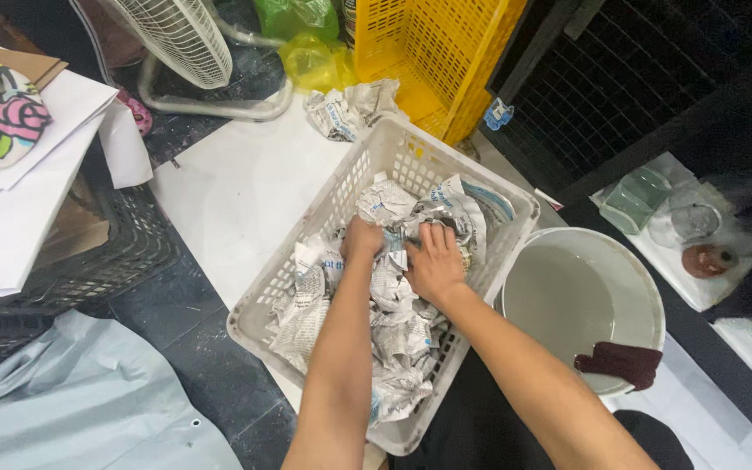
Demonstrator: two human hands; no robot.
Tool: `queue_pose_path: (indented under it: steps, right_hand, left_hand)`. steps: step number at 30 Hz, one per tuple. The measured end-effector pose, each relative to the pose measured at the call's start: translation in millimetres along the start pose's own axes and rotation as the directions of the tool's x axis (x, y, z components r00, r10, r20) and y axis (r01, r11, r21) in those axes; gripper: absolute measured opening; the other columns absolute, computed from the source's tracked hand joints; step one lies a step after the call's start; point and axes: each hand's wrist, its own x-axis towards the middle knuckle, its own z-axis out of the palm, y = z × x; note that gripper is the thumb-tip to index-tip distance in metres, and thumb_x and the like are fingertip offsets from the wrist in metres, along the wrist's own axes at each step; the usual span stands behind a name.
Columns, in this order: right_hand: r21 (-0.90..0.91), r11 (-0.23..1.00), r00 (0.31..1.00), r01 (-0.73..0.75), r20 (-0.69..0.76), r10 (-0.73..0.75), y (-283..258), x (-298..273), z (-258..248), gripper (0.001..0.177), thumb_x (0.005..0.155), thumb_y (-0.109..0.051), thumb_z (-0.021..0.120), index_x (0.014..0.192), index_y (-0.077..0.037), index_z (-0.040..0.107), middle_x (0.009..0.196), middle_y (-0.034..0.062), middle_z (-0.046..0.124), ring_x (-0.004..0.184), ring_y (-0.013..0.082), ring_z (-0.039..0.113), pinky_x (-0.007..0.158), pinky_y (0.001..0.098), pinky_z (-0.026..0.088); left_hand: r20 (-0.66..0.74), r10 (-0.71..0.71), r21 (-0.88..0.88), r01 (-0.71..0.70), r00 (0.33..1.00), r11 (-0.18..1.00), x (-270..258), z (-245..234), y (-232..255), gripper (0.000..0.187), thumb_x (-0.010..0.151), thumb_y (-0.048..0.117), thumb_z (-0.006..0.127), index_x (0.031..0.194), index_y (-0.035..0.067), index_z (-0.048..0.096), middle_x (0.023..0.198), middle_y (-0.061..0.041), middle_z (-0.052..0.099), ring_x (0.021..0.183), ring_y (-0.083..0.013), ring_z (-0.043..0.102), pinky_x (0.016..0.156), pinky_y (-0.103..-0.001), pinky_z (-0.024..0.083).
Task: The person sits on the floor and washes ceramic bowls and plates in a bucket of water using a sponge and cloth. They unwrap items from newspaper, scrub them, rinse, and place them on a nearby shelf.
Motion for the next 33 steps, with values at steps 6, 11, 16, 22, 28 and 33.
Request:
queue_pose_path:
  steps: [6,11,16,22,28,33]
  right_hand:
    - [-0.176,0.981,0.997,0.077,0.035,-0.072,-7.0,9.9,-7.4,0.035,0.078,-0.033,0.072,0.107,-0.014,0.075,0.160,0.0184,0.036,0.150,0.0391,0.022,0.121,0.0510,0.010]
    - [0.020,0.993,0.984,0.116,0.134,-0.117,0.5,9.9,11.9,0.053,0.080,-0.029,0.070,0.126,-0.003,0.065,0.150,0.0186,0.050,0.143,0.0286,0.042,0.125,0.0512,0.017]
    - [0.313,0.950,0.991,-0.022,0.132,-0.021,7.6,7.9,26.4,0.067,0.077,-0.027,0.072,0.137,-0.003,0.053,0.136,0.0193,0.061,0.133,0.0302,0.054,0.117,0.0468,0.030]
    - [0.405,0.909,0.984,-0.103,0.175,0.034,21.8,5.0,36.8,0.067,0.077,-0.028,0.074,0.136,-0.003,0.054,0.136,0.0197,0.061,0.132,0.0326,0.055,0.114,0.0468,0.034]
    - [0.689,0.721,0.988,-0.072,-0.050,0.146,30.1,2.2,28.4,0.059,0.074,-0.020,0.076,0.130,-0.005,0.063,0.138,0.0188,0.062,0.128,0.0332,0.059,0.111,0.0417,0.044]
    - [0.875,0.483,0.862,0.033,-0.270,0.430,16.3,-18.9,-30.2,0.063,0.080,-0.011,0.071,0.138,-0.003,0.049,0.133,0.0181,0.060,0.125,0.0325,0.061,0.107,0.0419,0.047]
  left_hand:
    - [-0.018,-0.109,-0.262,0.100,0.994,0.960,30.3,18.6,-17.4,0.052,0.078,0.034,0.075,0.122,0.006,0.071,0.117,-0.016,0.077,0.107,-0.0336,0.078,0.095,-0.045,0.058]
    - [-0.143,-0.030,-0.288,-0.012,0.989,0.958,20.1,15.4,-12.1,0.045,0.079,0.038,0.081,0.115,0.014,0.068,0.104,-0.008,0.075,0.099,-0.0308,0.073,0.087,-0.046,0.055]
    - [-0.268,0.201,-0.107,-0.236,0.942,0.966,-26.3,-10.5,8.1,0.029,0.087,0.028,0.075,0.107,0.012,0.061,0.096,-0.012,0.076,0.093,-0.0374,0.072,0.080,-0.053,0.054]
    - [-0.342,0.517,0.118,-0.509,0.785,0.852,-80.5,-56.3,33.5,0.023,0.094,0.016,0.067,0.115,0.011,0.058,0.094,-0.019,0.073,0.089,-0.0439,0.070,0.080,-0.055,0.053]
    - [-0.584,0.546,-0.027,-0.686,0.601,0.727,-109.9,-93.5,41.6,0.021,0.093,0.017,0.073,0.107,0.006,0.061,0.099,-0.020,0.068,0.093,-0.0392,0.067,0.080,-0.048,0.052]
    - [-0.488,0.410,-0.542,-0.635,0.771,0.550,-133.0,-95.5,36.3,0.029,0.101,0.022,0.070,0.117,0.005,0.054,0.108,-0.009,0.071,0.098,-0.0147,0.067,0.084,-0.033,0.054]
